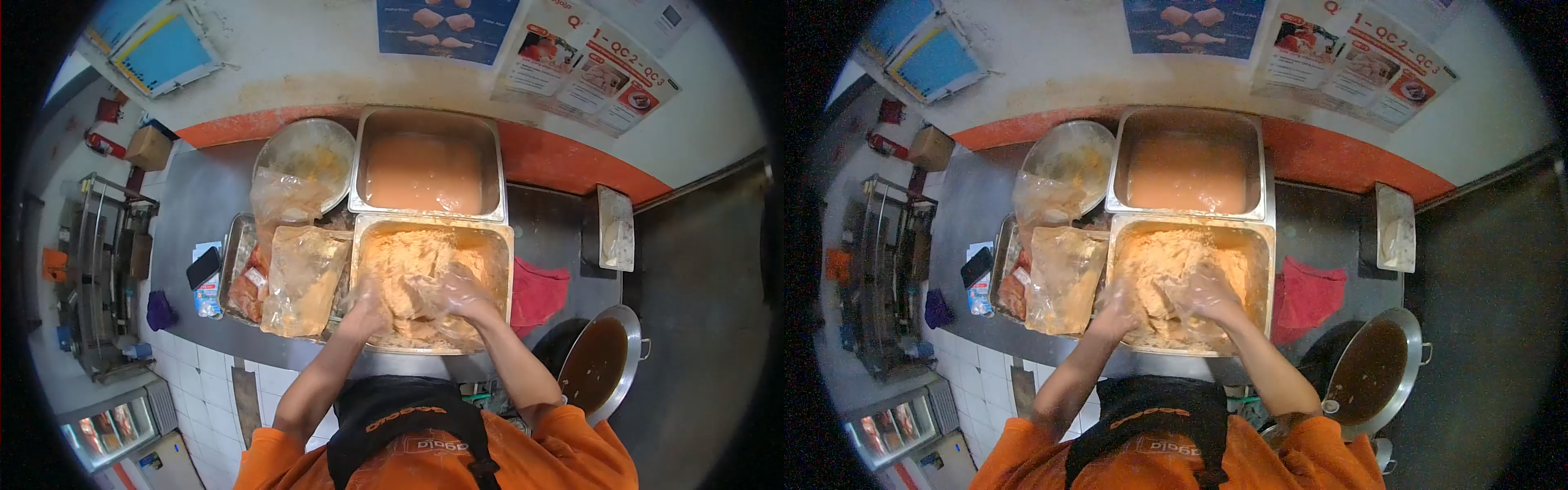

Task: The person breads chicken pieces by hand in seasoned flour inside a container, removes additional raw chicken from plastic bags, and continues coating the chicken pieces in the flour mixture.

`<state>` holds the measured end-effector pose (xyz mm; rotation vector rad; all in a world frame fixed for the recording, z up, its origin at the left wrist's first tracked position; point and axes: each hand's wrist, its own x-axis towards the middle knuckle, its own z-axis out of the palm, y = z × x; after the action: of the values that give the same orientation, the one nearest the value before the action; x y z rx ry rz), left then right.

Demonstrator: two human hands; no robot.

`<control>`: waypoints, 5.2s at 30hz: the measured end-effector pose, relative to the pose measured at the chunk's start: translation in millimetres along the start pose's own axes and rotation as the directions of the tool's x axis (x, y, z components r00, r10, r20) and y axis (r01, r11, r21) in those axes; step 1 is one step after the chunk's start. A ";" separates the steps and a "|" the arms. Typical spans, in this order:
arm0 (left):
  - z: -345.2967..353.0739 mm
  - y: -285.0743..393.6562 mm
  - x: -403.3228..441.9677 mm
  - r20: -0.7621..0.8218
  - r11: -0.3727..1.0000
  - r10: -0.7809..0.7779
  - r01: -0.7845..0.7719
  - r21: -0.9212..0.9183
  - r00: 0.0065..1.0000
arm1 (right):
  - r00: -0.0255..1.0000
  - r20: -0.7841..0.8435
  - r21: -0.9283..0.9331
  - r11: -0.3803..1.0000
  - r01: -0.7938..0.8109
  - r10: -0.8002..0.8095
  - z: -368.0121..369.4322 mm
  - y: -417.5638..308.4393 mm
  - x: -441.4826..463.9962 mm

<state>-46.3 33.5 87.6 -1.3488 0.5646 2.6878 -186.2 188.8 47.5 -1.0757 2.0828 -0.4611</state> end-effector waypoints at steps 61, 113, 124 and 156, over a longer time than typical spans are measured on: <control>-80.5 -53.3 46.5 0.457 0.452 0.102 -0.450 0.770 0.884 | 0.864 -0.129 0.424 0.815 -0.396 0.487 -5.0 -31.9 -78.2; -21.9 -17.3 -26.8 -0.016 0.884 0.183 -0.158 0.439 0.983 | 0.967 -0.106 -0.178 0.952 -0.249 0.233 -46.5 -3.8 -32.2; -23.6 -17.3 66.4 0.006 0.950 0.007 -0.008 0.312 1.000 | 0.940 0.277 0.642 0.690 -0.335 0.199 29.0 48.6 65.3; -14.8 -38.4 5.1 0.087 0.942 -0.154 0.120 0.312 0.984 | 0.977 -0.204 0.107 0.993 -0.040 0.061 26.6 25.2 -47.9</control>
<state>-29.2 63.3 64.4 -1.1071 0.8040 2.4208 -162.0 242.9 36.0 -0.9459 2.2353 -0.6723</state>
